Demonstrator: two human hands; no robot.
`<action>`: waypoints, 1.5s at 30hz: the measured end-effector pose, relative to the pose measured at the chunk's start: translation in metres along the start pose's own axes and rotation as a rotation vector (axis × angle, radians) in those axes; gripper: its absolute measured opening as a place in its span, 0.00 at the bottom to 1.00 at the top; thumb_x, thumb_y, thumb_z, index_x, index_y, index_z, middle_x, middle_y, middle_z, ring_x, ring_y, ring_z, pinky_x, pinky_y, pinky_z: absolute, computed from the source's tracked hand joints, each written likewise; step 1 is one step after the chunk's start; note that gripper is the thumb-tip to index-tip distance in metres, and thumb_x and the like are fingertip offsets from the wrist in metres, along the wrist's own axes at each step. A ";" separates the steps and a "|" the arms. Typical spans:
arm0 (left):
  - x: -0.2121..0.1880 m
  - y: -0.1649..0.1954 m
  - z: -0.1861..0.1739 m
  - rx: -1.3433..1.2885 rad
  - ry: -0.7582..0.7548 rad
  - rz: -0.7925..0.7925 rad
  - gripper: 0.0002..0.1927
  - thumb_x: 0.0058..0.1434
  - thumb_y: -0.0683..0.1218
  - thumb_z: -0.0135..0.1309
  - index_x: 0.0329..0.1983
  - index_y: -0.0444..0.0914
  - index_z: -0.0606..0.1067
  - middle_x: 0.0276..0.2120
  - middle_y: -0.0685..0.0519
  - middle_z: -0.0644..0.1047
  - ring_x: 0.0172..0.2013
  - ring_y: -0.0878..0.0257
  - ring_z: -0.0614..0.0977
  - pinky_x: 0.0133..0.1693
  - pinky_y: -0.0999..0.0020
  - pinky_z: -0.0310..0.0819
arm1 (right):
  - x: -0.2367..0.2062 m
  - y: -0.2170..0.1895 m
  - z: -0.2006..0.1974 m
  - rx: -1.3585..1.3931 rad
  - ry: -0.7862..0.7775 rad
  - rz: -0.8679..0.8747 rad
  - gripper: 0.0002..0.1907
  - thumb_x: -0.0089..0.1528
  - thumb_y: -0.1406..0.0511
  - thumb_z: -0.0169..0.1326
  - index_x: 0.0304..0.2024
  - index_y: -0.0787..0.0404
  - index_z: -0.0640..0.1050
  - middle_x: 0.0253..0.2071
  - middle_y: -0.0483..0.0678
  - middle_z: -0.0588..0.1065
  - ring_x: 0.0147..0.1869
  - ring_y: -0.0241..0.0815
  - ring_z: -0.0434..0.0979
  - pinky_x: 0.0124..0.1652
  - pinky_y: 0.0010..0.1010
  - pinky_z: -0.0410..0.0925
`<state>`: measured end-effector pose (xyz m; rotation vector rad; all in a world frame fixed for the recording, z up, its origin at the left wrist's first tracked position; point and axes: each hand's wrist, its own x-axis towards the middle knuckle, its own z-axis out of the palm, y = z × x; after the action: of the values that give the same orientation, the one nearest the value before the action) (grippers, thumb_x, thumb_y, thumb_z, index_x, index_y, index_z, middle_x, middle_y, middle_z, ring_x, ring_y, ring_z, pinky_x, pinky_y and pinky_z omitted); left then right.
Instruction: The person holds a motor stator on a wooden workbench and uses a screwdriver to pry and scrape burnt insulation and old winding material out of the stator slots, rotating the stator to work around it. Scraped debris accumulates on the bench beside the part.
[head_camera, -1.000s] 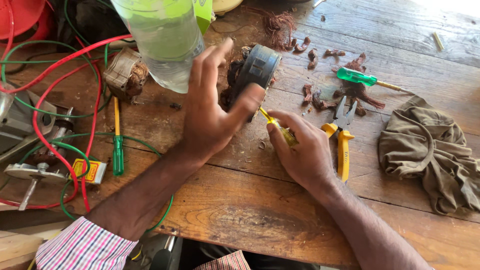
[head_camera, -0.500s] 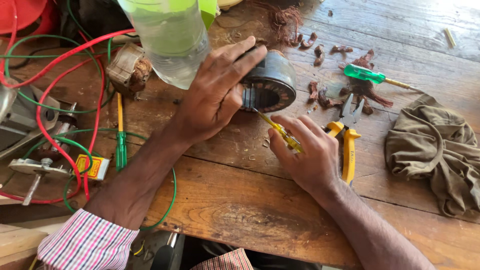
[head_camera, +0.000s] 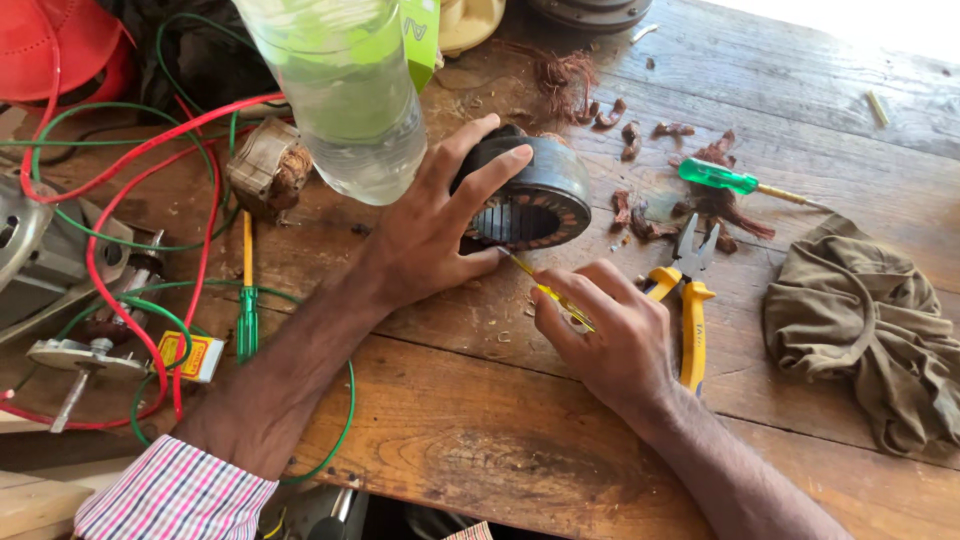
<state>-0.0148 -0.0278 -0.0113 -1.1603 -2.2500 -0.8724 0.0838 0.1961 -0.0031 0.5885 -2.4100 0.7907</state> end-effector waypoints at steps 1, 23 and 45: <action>-0.001 0.002 0.001 0.015 0.005 -0.004 0.56 0.48 0.45 0.74 0.77 0.50 0.56 0.73 0.42 0.56 0.70 0.38 0.65 0.69 0.47 0.67 | 0.000 0.000 0.000 -0.009 -0.002 -0.004 0.11 0.60 0.65 0.66 0.44 0.55 0.83 0.35 0.47 0.78 0.35 0.43 0.81 0.34 0.33 0.74; 0.000 0.007 0.002 0.047 0.024 0.002 0.53 0.53 0.45 0.73 0.77 0.50 0.54 0.72 0.41 0.56 0.68 0.38 0.67 0.66 0.45 0.70 | -0.001 0.007 0.007 0.004 -0.125 -0.011 0.14 0.62 0.68 0.61 0.51 0.57 0.80 0.36 0.50 0.74 0.32 0.46 0.78 0.30 0.39 0.72; 0.003 0.013 -0.005 0.029 -0.027 -0.010 0.50 0.52 0.42 0.64 0.77 0.49 0.55 0.72 0.40 0.55 0.68 0.37 0.65 0.67 0.44 0.67 | -0.002 0.004 0.004 0.034 -0.111 0.045 0.13 0.66 0.65 0.58 0.53 0.58 0.78 0.37 0.51 0.75 0.35 0.49 0.79 0.33 0.40 0.72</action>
<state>-0.0050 -0.0240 -0.0019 -1.1549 -2.2845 -0.8297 0.0814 0.1972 -0.0088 0.6078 -2.5229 0.8401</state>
